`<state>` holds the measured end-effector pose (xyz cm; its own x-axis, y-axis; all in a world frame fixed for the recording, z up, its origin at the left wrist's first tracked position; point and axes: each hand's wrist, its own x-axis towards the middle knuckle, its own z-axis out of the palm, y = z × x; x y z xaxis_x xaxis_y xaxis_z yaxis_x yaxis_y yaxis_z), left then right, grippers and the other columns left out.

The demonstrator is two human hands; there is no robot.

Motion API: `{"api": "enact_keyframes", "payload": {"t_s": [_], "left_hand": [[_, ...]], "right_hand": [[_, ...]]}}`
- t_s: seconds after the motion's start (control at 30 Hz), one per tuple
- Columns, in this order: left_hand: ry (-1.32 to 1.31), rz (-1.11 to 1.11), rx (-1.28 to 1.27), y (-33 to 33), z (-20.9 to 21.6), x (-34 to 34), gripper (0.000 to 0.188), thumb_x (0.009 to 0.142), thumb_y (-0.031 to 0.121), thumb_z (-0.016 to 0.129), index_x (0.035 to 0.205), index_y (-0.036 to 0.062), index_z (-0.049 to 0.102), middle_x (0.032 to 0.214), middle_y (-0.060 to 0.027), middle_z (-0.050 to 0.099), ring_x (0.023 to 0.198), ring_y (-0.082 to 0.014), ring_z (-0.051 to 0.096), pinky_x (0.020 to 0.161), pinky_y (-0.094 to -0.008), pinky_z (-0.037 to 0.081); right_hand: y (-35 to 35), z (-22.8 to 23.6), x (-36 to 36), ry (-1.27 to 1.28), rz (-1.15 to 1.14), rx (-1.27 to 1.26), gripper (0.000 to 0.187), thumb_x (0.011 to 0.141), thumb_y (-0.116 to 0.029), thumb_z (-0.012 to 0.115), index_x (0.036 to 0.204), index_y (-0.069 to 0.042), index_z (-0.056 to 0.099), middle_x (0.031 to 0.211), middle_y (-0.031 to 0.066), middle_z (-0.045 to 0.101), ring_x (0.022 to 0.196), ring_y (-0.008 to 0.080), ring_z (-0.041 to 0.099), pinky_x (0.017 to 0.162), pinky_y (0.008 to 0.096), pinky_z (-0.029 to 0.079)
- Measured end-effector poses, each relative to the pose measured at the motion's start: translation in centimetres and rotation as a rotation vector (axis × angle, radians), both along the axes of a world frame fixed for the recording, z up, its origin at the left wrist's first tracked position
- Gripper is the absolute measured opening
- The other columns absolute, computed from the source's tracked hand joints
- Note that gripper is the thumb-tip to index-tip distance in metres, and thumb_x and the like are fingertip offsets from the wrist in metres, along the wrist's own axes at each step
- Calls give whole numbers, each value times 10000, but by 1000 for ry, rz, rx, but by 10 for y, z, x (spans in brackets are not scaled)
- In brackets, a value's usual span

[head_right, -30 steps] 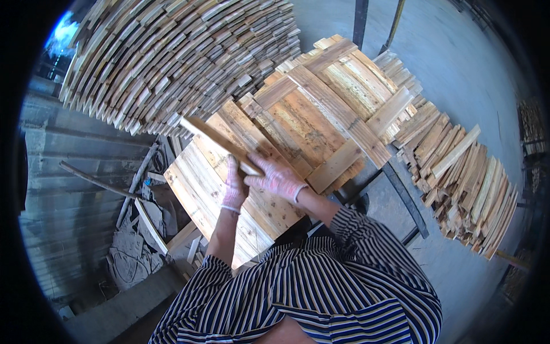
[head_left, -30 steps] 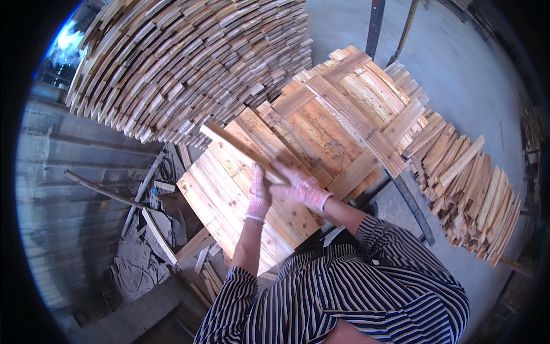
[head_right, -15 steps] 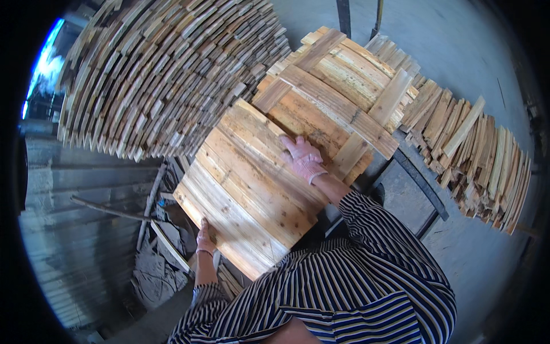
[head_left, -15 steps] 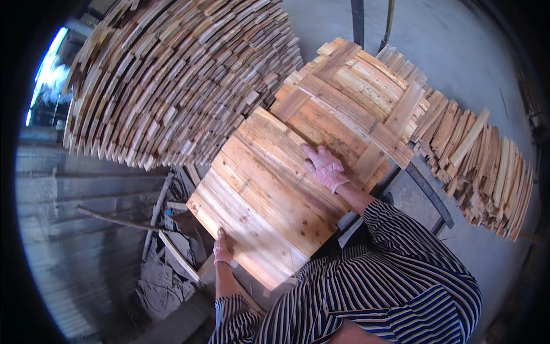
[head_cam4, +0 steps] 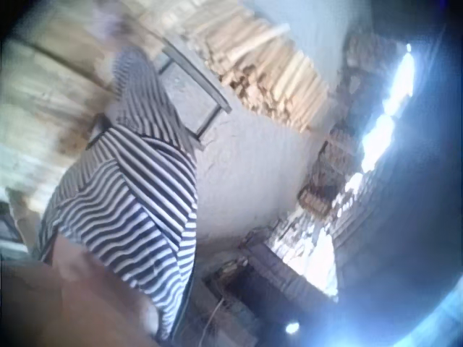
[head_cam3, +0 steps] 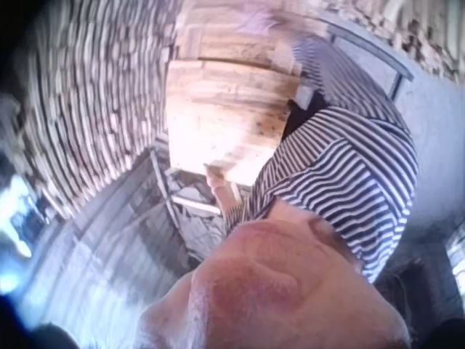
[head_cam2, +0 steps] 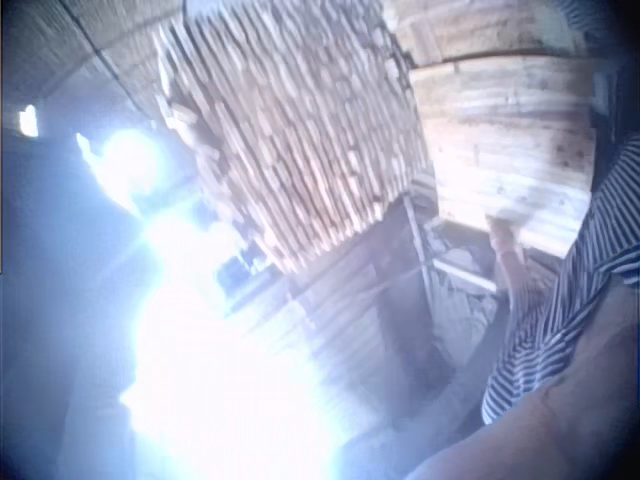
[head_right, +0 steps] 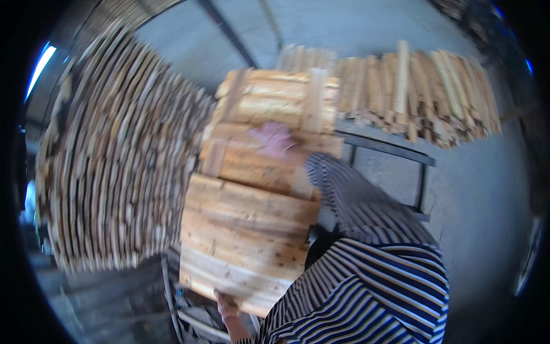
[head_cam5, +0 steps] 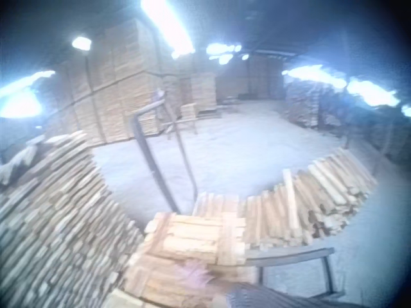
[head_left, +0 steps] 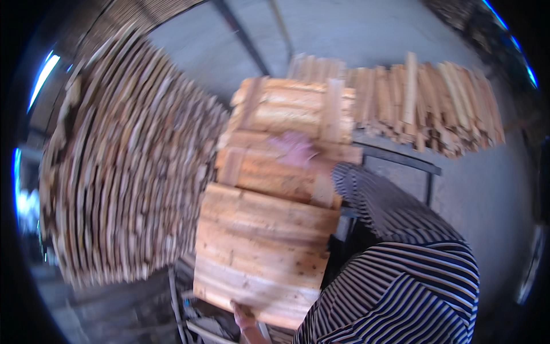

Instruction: The person stacks wooden planks on a metal rack in a warehouse. They repeatedly pick up planks from a pile on the floor and place them onto the rack, arranging them vertically.

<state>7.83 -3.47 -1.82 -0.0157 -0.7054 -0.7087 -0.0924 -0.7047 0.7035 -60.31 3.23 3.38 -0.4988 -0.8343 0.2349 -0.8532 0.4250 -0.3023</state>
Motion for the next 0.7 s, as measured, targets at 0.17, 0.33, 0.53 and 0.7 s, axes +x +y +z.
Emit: {"api": "enact_keyframes", "payload": {"t_s": [0.17,0.33,0.53,0.7], "left_hand": [[-395,-248,-388,15,-10,-116,532,985,516,623,1372,154,585,1173,-2,611,996,-146,584,780,-276,475],[-398,-511,-657,25,17,-248,562,964,499,655,1404,164,555,1228,-28,586,1058,-168,561,842,-297,460],[-143,-811,-595,72,19,-397,612,939,478,694,1441,176,518,1294,-59,555,1133,-195,533,917,-322,443],[7,-1049,-404,153,8,-531,664,918,461,727,1473,186,488,1348,-85,530,1196,-217,511,979,-343,429]], "right_hand": [[-35,9,92,-306,46,292,734,849,-640,618,1410,-171,549,1160,140,627,1075,306,576,886,469,467],[-27,3,119,-477,163,143,835,865,-668,621,1532,-190,464,1464,264,457,1301,420,485,990,550,441],[72,-1,60,-462,109,-88,819,889,-518,676,1560,-138,399,1572,277,358,1380,441,454,1143,474,396],[302,-31,-83,-385,-431,-169,724,901,-433,654,1512,-119,424,1527,280,411,1396,432,441,1143,472,393]]}}
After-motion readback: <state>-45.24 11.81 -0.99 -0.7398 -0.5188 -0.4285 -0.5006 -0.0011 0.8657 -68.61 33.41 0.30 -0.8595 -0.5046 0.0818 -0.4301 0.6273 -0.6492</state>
